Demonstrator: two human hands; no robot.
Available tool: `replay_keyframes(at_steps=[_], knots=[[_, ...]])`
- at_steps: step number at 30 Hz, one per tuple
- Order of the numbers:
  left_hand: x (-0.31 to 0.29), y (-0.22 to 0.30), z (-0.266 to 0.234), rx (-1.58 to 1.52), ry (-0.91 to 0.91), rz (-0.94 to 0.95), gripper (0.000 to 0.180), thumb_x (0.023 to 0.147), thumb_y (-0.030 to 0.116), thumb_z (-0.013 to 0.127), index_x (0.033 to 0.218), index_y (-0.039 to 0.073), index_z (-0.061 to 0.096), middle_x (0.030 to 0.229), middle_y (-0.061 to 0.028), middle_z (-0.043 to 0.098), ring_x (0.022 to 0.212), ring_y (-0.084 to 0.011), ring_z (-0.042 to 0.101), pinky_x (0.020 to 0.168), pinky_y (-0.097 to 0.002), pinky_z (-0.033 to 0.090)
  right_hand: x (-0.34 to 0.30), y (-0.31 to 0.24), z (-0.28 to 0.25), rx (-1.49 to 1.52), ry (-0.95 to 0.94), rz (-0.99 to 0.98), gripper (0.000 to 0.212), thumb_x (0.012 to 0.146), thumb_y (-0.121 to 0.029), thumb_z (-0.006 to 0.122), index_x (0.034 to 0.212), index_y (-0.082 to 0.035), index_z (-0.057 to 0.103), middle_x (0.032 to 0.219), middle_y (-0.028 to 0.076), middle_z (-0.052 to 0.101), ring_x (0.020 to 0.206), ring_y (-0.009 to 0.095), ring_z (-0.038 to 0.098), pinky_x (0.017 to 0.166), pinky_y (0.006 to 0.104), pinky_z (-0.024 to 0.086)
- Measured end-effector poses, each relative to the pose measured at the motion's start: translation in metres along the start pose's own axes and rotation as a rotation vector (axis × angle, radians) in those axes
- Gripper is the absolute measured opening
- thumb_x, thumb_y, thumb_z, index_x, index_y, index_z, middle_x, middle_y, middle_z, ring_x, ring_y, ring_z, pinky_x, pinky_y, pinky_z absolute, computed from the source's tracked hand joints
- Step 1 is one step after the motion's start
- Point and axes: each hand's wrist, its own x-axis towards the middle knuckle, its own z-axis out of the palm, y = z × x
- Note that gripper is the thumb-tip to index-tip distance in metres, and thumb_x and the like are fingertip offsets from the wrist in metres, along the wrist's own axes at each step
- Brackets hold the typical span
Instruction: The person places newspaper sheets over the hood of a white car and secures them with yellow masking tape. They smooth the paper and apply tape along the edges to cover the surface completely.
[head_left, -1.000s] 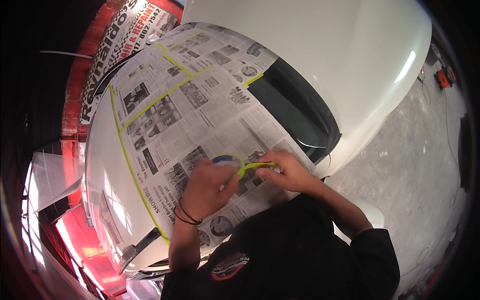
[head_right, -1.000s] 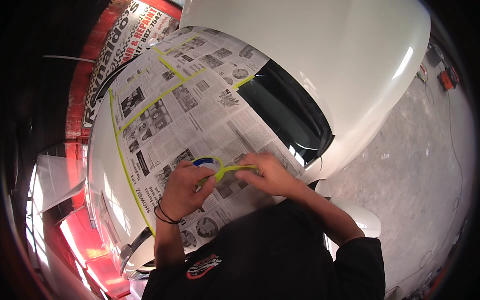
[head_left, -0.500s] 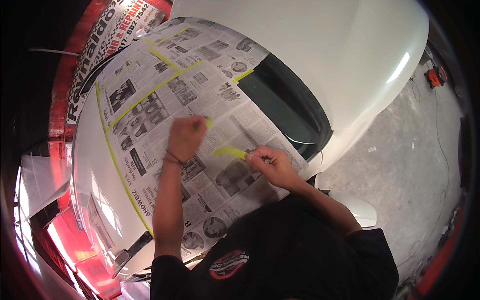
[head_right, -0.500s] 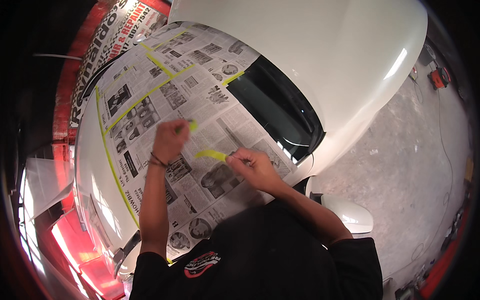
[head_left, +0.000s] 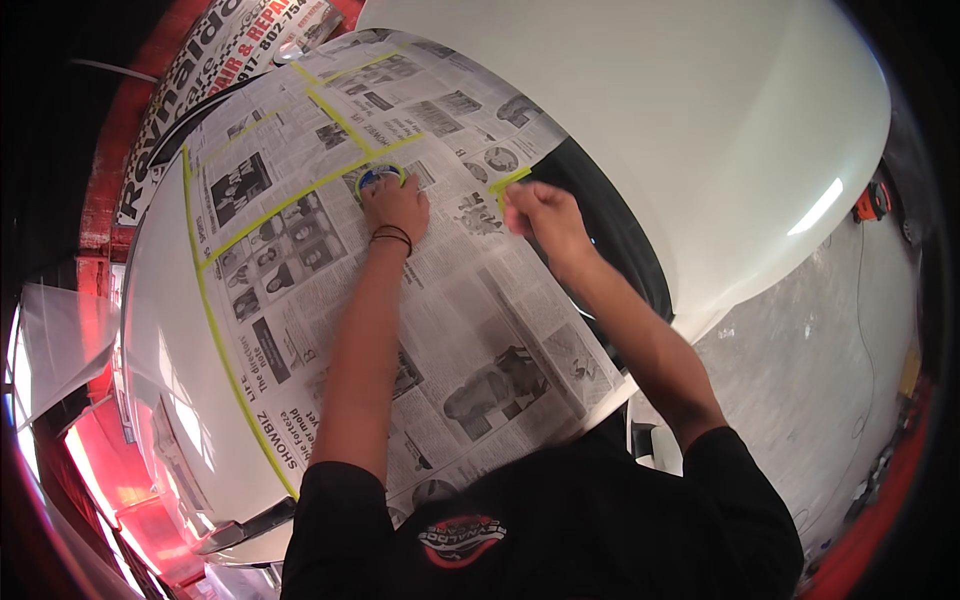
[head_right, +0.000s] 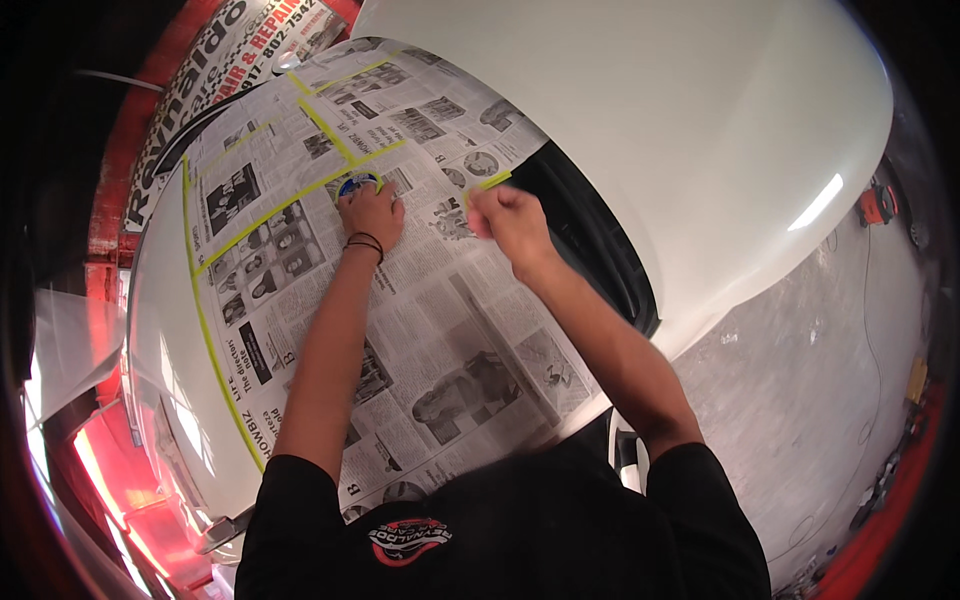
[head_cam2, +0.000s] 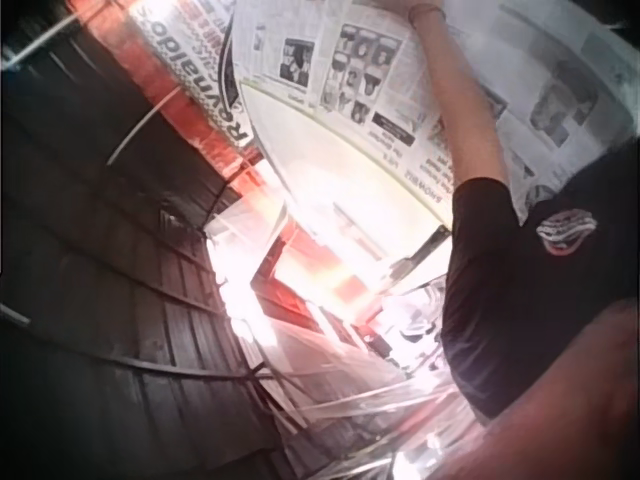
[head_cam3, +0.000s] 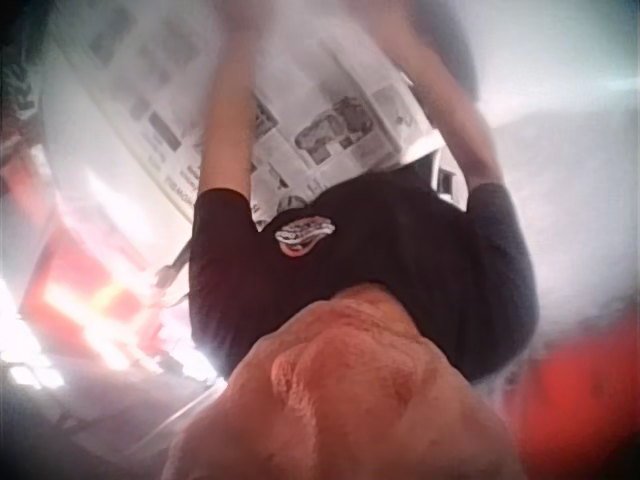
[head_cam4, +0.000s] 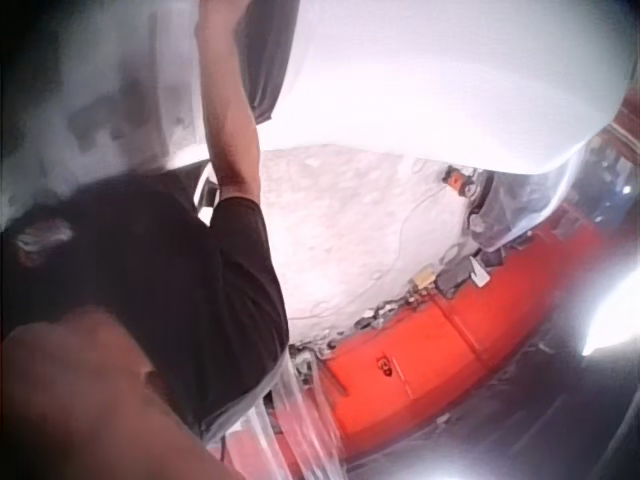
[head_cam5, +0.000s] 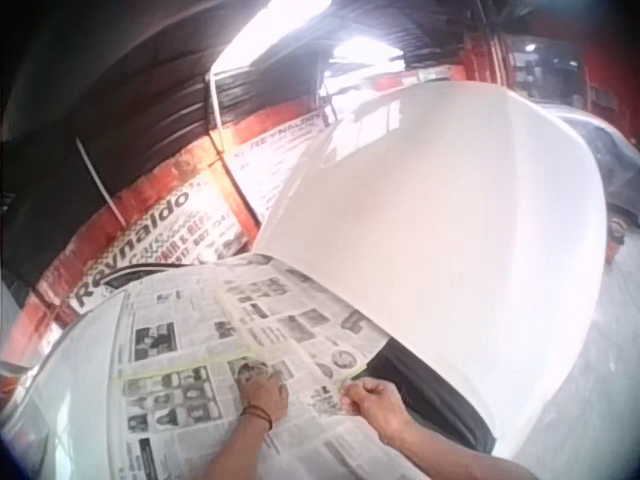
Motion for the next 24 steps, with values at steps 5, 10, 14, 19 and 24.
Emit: replay_keyframes(at_steps=[5,10,14,19,24], knots=[[0.012,0.012,0.009,-0.099,0.066,0.015,0.031,0.097,0.031,0.062,0.123,0.015,0.068,0.116,-0.0118,0.068,0.116,-0.0283,0.065,0.107,-0.0506,0.038,0.092,-0.057,0.038,0.147,-0.153,-0.194,0.025,0.102,-0.025,0.071,0.092,-0.002,0.074,0.086,0.004,0.072,0.082,0.011,0.066,0.078,0.026,0.054],[0.037,0.007,0.017,-0.268,0.117,0.016,0.025,0.095,0.027,0.064,0.117,0.016,0.071,0.111,-0.0092,0.069,0.113,-0.0264,0.066,0.105,-0.0485,0.037,0.137,-0.04,0.056,0.414,-0.23,-0.283,0.018,0.101,-0.014,0.067,0.09,-0.001,0.07,0.092,0.008,0.073,0.098,0.019,0.073,0.095,0.0307,0.056],[0.055,0.007,0.026,-0.276,0.119,-0.05,0.026,0.095,0.027,0.065,0.118,0.017,0.073,0.113,-0.0091,0.07,0.116,-0.0252,0.065,0.109,-0.0468,0.036,0.15,0.0,0.059,0.493,-0.177,-0.235,0.016,0.099,-0.008,0.065,0.085,-0.001,0.067,0.085,0.008,0.069,0.105,0.023,0.074,0.097,0.0324,0.056],[0.071,0.01,0.019,-0.292,0.071,-0.082,0.032,0.096,0.027,0.066,0.125,0.016,0.072,0.119,-0.0092,0.071,0.119,-0.0254,0.064,0.11,-0.0462,0.037,0.173,0.051,0.05,0.443,-0.069,-0.169,0.016,0.097,-0.007,0.065,0.083,-0.001,0.069,0.084,0.008,0.07,0.099,0.022,0.074,0.094,0.0326,0.057],[0.07,0.015,0.018,-0.254,0.034,-0.08,0.038,0.096,0.027,0.066,0.133,0.016,0.068,0.124,-0.0101,0.069,0.123,-0.0263,0.061,0.111,-0.0466,0.037,0.178,0.092,0.045,0.417,-0.017,-0.081,0.013,0.096,-0.008,0.068,0.087,0.0,0.071,0.086,0.009,0.072,0.092,0.02,0.073,0.091,0.032,0.057]])
